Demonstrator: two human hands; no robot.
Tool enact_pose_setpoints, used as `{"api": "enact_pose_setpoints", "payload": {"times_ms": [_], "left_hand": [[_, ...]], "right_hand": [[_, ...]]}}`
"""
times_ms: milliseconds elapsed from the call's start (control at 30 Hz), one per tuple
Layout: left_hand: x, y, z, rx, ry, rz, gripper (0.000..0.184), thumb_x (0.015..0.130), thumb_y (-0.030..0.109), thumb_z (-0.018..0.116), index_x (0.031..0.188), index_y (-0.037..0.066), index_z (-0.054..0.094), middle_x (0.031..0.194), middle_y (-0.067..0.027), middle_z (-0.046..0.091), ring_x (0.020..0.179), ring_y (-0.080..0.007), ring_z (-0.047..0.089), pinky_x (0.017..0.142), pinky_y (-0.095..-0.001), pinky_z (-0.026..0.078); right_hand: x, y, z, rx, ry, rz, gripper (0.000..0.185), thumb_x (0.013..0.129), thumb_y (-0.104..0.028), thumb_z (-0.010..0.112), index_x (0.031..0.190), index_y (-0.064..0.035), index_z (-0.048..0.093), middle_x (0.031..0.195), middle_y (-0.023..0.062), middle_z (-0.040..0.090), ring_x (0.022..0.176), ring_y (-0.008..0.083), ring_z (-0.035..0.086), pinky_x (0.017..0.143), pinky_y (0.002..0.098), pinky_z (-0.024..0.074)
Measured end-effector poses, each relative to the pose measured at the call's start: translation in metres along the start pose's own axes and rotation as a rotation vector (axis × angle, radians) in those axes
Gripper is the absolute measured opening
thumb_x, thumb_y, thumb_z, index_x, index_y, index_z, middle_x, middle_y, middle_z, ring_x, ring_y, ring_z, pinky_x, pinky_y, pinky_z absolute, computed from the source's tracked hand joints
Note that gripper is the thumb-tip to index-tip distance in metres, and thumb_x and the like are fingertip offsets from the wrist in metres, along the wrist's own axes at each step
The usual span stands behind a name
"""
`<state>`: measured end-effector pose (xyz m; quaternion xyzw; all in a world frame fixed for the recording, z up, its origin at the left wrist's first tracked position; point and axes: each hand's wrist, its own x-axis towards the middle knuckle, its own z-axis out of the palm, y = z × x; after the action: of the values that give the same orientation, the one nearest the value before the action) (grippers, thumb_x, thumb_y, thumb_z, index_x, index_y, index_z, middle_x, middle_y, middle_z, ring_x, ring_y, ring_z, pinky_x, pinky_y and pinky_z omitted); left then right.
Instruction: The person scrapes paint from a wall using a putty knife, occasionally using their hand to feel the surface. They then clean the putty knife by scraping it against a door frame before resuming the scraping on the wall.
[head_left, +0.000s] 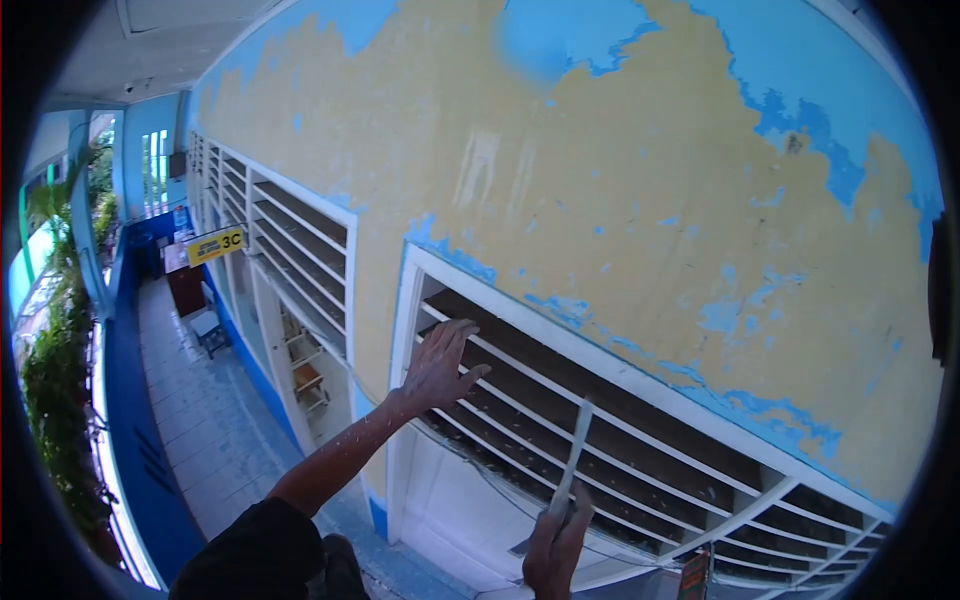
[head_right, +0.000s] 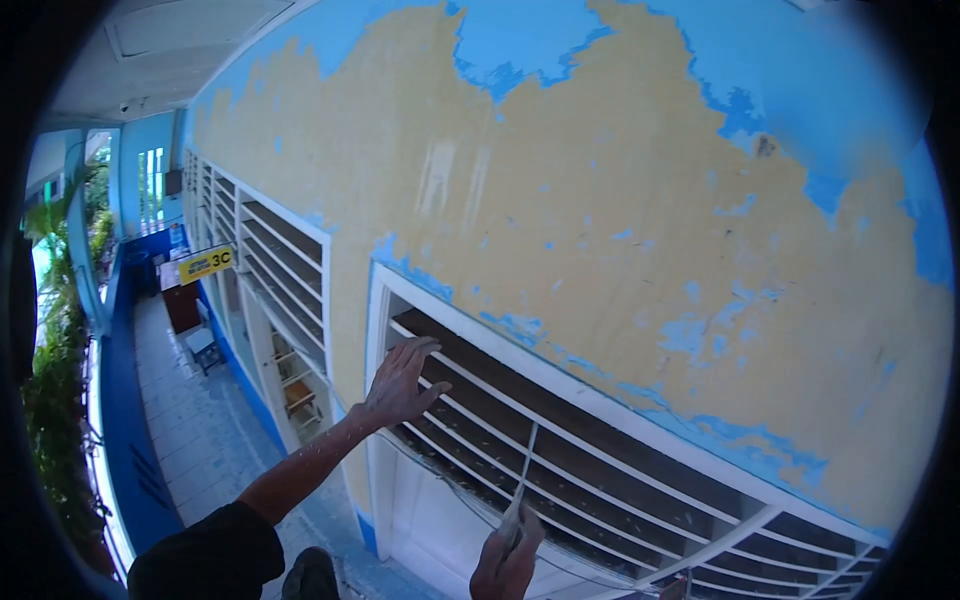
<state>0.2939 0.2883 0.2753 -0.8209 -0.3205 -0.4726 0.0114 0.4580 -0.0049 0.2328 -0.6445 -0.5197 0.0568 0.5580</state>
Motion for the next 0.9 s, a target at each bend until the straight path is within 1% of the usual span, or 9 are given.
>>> {"api": "enact_pose_setpoints", "payload": {"times_ms": [33, 133, 167, 300, 467, 500, 600, 700, 900], "left_hand": [[0.01, 0.002, 0.003, 0.023, -0.004, 0.034, 0.075, 0.091, 0.047, 0.071, 0.14, -0.004, 0.048, 0.143, -0.0235, 0.052, 0.137, -0.0424, 0.046, 0.116, -0.0519, 0.036], [0.03, 0.003, 0.017, 0.089, -0.083, 0.102, 0.082, 0.093, 0.057, 0.064, 0.141, -0.007, 0.049, 0.143, -0.0274, 0.052, 0.137, -0.0442, 0.046, 0.116, -0.0532, 0.035], [0.034, -0.001, 0.027, 0.089, -0.036, 0.167, 0.084, 0.097, 0.061, 0.053, 0.14, -0.011, 0.05, 0.14, -0.0317, 0.054, 0.135, -0.0463, 0.048, 0.116, -0.0547, 0.035], [0.05, -0.006, 0.053, 0.015, -0.229, 0.104, 0.069, 0.1, 0.049, 0.045, 0.138, -0.008, 0.053, 0.139, -0.0303, 0.056, 0.137, -0.0448, 0.047, 0.116, -0.0545, 0.036], [0.058, -0.002, 0.056, 0.062, -0.327, 0.023, 0.062, 0.099, 0.042, 0.04, 0.139, -0.002, 0.056, 0.142, -0.025, 0.057, 0.141, -0.0413, 0.044, 0.119, -0.0542, 0.03], [0.056, -0.004, 0.059, 0.057, -0.305, 0.051, 0.067, 0.1, 0.047, 0.037, 0.141, -0.002, 0.054, 0.146, -0.0239, 0.054, 0.144, -0.0407, 0.041, 0.123, -0.0545, 0.023], [0.056, -0.009, 0.058, 0.062, -0.343, 0.043, 0.076, 0.101, 0.057, 0.035, 0.148, -0.002, 0.049, 0.153, -0.0228, 0.049, 0.149, -0.0396, 0.034, 0.126, -0.0527, 0.016], [0.064, -0.004, 0.049, 0.113, -0.472, 0.028, 0.091, 0.099, 0.073, 0.033, 0.158, 0.004, 0.036, 0.166, -0.0193, 0.031, 0.157, -0.0392, 0.015, 0.128, -0.0532, 0.008], [0.065, -0.005, 0.047, 0.118, -0.538, 0.028, 0.124, 0.078, 0.097, 0.039, 0.162, 0.005, 0.028, 0.168, -0.0214, 0.023, 0.158, -0.0372, 0.009, 0.129, -0.0521, 0.003]], "right_hand": [[0.022, -0.038, -0.007, -0.086, 0.082, -0.115, 0.052, 0.101, -0.012, 0.052, 0.149, 0.0057, 0.042, 0.142, 0.0307, 0.056, 0.126, 0.0366, 0.061, 0.104, 0.0406, 0.0481], [0.087, -0.084, -0.024, -0.324, 0.289, -0.526, 0.056, 0.098, -0.007, 0.057, 0.151, 0.0028, 0.042, 0.124, 0.0256, 0.067, 0.105, 0.0393, 0.071, 0.087, 0.0421, 0.0572], [0.108, -0.102, -0.028, -0.428, 0.352, -0.617, 0.055, 0.099, -0.004, 0.055, 0.152, 0.0, 0.043, 0.121, 0.0237, 0.068, 0.101, 0.038, 0.072, 0.082, 0.0417, 0.0583], [0.177, -0.184, -0.04, -0.655, 0.436, -0.633, 0.057, 0.097, -0.004, 0.057, 0.153, -0.0144, 0.047, 0.098, 0.0168, 0.063, 0.081, 0.0313, 0.072, 0.06, 0.0391, 0.0535], [0.25, -0.239, -0.043, -1.181, 0.561, -0.7, 0.057, 0.09, -0.005, 0.065, 0.145, -0.0156, 0.054, 0.098, 0.0157, 0.063, 0.064, 0.0303, 0.071, 0.054, 0.0399, 0.0559], [0.26, -0.241, -0.045, -1.239, 0.586, -0.729, 0.054, 0.09, -0.007, 0.065, 0.143, -0.0151, 0.056, 0.099, 0.0158, 0.064, 0.064, 0.0304, 0.072, 0.054, 0.0397, 0.0566], [0.278, -0.25, -0.045, -1.36, 0.638, -0.773, 0.044, 0.091, -0.012, 0.065, 0.136, -0.0135, 0.062, 0.1, 0.0153, 0.066, 0.065, 0.0299, 0.072, 0.055, 0.0388, 0.0583], [0.297, -0.27, -0.046, -1.4, 0.641, -0.797, 0.036, 0.093, -0.015, 0.063, 0.128, -0.0112, 0.067, 0.096, 0.0149, 0.068, 0.068, 0.0299, 0.073, 0.057, 0.0399, 0.0587], [0.283, -0.289, -0.034, -1.359, 0.611, -0.798, 0.017, 0.092, -0.015, 0.062, 0.102, -0.0072, 0.073, 0.088, 0.0165, 0.068, 0.074, 0.0328, 0.074, 0.06, 0.0433, 0.0589]]}}
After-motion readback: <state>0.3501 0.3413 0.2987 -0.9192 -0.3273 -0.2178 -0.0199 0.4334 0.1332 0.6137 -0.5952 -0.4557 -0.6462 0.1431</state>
